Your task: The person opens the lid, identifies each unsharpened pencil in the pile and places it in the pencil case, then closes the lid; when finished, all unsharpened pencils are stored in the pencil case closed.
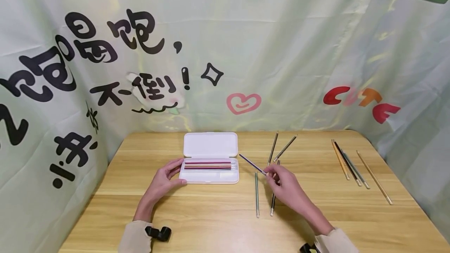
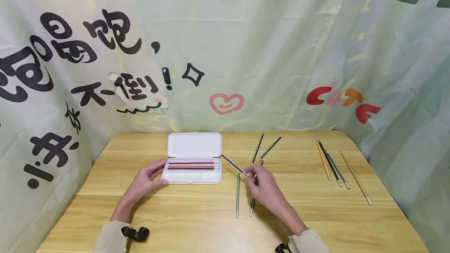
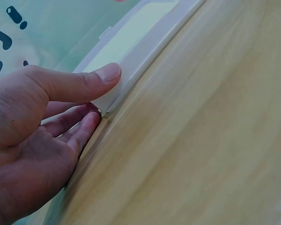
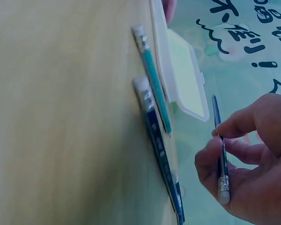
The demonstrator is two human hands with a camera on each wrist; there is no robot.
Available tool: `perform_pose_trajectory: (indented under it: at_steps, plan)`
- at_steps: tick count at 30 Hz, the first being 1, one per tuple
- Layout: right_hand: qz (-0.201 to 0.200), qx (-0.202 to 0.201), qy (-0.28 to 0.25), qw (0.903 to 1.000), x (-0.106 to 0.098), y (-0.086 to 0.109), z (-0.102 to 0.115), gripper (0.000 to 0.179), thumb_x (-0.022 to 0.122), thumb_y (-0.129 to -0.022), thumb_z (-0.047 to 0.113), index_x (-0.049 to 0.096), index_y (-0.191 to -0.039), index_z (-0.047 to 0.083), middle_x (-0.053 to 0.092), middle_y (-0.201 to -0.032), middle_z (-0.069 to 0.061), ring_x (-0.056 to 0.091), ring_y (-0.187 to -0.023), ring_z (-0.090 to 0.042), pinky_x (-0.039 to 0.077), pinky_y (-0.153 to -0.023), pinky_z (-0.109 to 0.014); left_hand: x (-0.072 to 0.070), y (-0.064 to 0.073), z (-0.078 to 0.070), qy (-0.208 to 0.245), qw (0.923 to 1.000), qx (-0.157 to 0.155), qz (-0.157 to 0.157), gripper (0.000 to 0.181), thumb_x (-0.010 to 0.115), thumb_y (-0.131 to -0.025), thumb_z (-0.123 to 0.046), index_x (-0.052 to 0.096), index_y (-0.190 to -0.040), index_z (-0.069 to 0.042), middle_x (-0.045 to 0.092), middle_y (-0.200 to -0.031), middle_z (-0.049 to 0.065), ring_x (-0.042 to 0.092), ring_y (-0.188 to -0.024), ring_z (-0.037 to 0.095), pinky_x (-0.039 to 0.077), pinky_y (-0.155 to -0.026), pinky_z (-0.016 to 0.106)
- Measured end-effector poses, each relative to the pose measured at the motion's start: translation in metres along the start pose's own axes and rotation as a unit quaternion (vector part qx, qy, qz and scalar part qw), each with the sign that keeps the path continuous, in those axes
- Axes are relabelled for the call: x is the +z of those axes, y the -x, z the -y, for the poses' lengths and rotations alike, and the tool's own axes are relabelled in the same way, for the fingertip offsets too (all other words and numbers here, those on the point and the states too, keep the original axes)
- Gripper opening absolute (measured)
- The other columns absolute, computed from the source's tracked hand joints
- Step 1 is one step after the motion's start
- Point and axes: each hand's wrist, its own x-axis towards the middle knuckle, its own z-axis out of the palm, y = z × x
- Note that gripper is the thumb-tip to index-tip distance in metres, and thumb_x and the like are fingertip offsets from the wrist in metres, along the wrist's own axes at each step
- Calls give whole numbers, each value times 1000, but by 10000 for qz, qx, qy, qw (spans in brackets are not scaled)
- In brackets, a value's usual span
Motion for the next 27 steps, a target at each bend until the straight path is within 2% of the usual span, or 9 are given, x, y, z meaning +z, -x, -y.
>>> perform_pose_trajectory:
  at_steps: [7,13,21,27]
  plan:
    - [24,96,-95,9999,13,-14,9,10,63,-86,3,65,-92,10,58,-81,2,56,-67,-14,50,-49,-21,0,0,0,-20,10000,17,15,78,81,-71,-9,41,-138,-1,34,-143,12,42,-125,29,41,-99,26]
    - [20,-350,-223,9991,28,-31,17,17,64,-81,-4,67,-91,10,63,-83,-5,59,-72,-13,54,-62,-21,0,2,1,20,10000,84,23,77,80,-71,-6,41,-138,1,34,-143,14,42,-125,31,40,-100,26]
    - [-103,-524,-483,9974,54,-57,26,18,65,-80,-5,71,-87,10,66,-85,1,60,-76,-11,55,-66,-23,0,1,2,4,9998,205,26,76,79,-71,-2,41,-137,2,33,-142,18,40,-125,36,39,-101,29]
    - [67,-741,-535,9958,72,-73,28,16,65,-80,-6,72,-88,7,68,-88,-3,62,-78,-14,56,-68,-24,2,0,0,-2,9999,123,7,78,80,-71,-3,41,-138,2,34,-143,17,41,-125,34,39,-101,28]
